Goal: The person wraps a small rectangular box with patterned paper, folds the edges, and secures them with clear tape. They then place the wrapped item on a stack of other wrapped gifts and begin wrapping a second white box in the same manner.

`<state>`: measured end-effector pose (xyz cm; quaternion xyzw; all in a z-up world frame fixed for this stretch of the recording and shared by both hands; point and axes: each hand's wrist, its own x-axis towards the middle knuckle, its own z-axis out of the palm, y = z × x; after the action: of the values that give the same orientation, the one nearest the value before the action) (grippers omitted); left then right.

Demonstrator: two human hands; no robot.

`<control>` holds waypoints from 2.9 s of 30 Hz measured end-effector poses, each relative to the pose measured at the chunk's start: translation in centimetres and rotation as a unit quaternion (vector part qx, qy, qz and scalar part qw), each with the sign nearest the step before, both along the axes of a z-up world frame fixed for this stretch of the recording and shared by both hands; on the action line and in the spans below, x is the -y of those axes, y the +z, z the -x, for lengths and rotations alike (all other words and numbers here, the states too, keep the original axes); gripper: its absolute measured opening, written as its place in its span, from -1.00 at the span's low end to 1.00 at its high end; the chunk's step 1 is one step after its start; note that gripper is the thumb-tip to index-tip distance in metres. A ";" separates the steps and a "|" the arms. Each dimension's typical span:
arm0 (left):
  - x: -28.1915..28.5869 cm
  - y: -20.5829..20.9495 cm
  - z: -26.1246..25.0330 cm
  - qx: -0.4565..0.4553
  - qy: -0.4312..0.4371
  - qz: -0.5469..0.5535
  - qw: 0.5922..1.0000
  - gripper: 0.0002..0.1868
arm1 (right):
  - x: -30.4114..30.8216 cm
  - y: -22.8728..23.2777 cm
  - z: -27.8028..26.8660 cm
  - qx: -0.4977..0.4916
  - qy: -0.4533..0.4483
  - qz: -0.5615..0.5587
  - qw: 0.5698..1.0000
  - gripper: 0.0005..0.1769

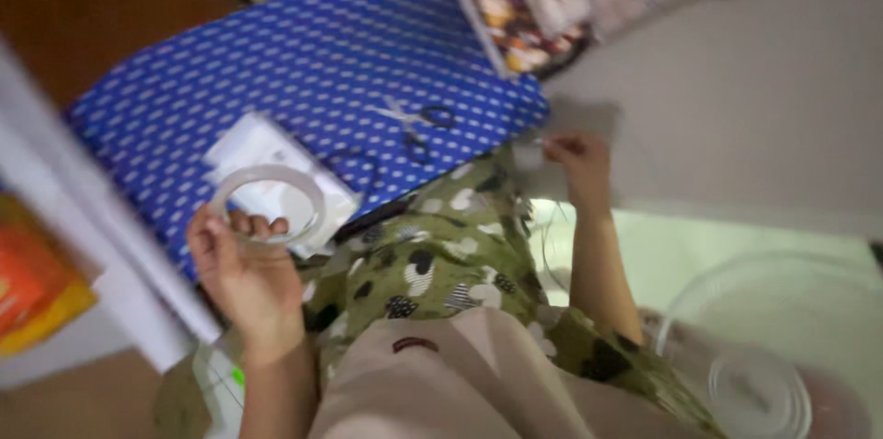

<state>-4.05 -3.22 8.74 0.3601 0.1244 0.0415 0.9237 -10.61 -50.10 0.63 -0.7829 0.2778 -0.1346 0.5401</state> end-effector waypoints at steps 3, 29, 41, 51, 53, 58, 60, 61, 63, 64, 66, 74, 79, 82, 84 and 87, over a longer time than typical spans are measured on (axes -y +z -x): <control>2.7 0.3 -0.7 -0.023 -0.040 -0.032 0.998 -0.84 | 2.6 -5.4 3.7 -0.072 -0.035 0.094 0.992 -0.84; 10.9 3.1 0.2 0.016 -0.067 0.057 0.996 -0.80 | -20.7 11.0 -4.7 0.132 0.268 -0.180 0.937 -0.24; 0.0 9.2 0.6 0.249 -0.017 -0.572 0.781 -0.62 | -28.0 15.6 -7.0 0.323 0.419 0.091 0.844 -0.75; 2.0 6.7 -2.6 0.052 -0.054 -0.157 0.985 -0.92 | -27.9 19.6 -8.8 0.336 0.368 0.218 0.839 -0.46; 2.0 5.7 -3.3 0.064 -0.110 -0.158 0.979 -0.95 | -26.5 20.1 -8.8 0.322 0.362 0.249 0.839 -0.44; 4.1 5.1 -4.7 0.050 -0.276 -0.102 0.954 -0.81 | -22.2 20.8 -8.7 0.293 0.344 0.270 0.850 -0.47; 4.9 5.1 -4.6 0.045 -0.313 -0.077 0.946 -0.77 | -20.8 20.6 -8.5 0.283 0.321 0.262 0.865 -0.49; 5.2 5.2 -4.4 0.052 -0.329 -0.059 0.941 -0.75 | -20.2 20.4 -8.1 0.277 0.309 0.258 0.873 -0.50; 6.3 5.4 -4.8 0.049 -0.338 -0.031 0.940 -0.72 | -19.2 20.0 -8.0 0.281 0.303 0.228 0.882 -0.49; 6.5 5.3 -4.9 0.036 -0.334 -0.018 0.942 -0.71 | -18.9 19.6 -7.9 0.283 0.300 0.212 0.886 -0.48; 6.8 4.9 -5.1 0.030 -0.320 0.011 0.947 -0.69 | -18.6 18.8 -7.5 0.278 0.288 0.148 0.904 -0.52; 6.6 3.0 -4.6 0.051 -0.278 0.032 0.959 -0.62 | -18.7 15.5 -8.1 0.284 0.253 0.062 0.923 -0.59; 5.4 3.2 -3.8 0.107 -0.243 0.128 0.956 -0.60 | -20.8 12.3 -9.2 0.280 0.178 -0.014 0.943 -0.70; 5.0 3.4 -3.6 0.084 -0.208 0.159 0.961 -0.59 | -22.9 10.1 -9.9 0.293 0.158 -0.162 0.929 -0.73; 4.7 3.4 -3.6 0.071 -0.191 0.172 0.964 -0.59 | -23.4 9.1 -10.4 0.265 0.164 -0.187 0.932 -0.72; 4.1 3.0 -3.7 0.074 -0.179 0.184 0.964 -0.61 | -23.6 8.2 -11.1 0.257 0.195 -0.202 0.925 -0.72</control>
<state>-0.30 -7.27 11.74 0.1965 -0.0052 -0.1214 0.9730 0.50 -26.53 8.79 -0.6344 -0.0068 -0.1640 0.7554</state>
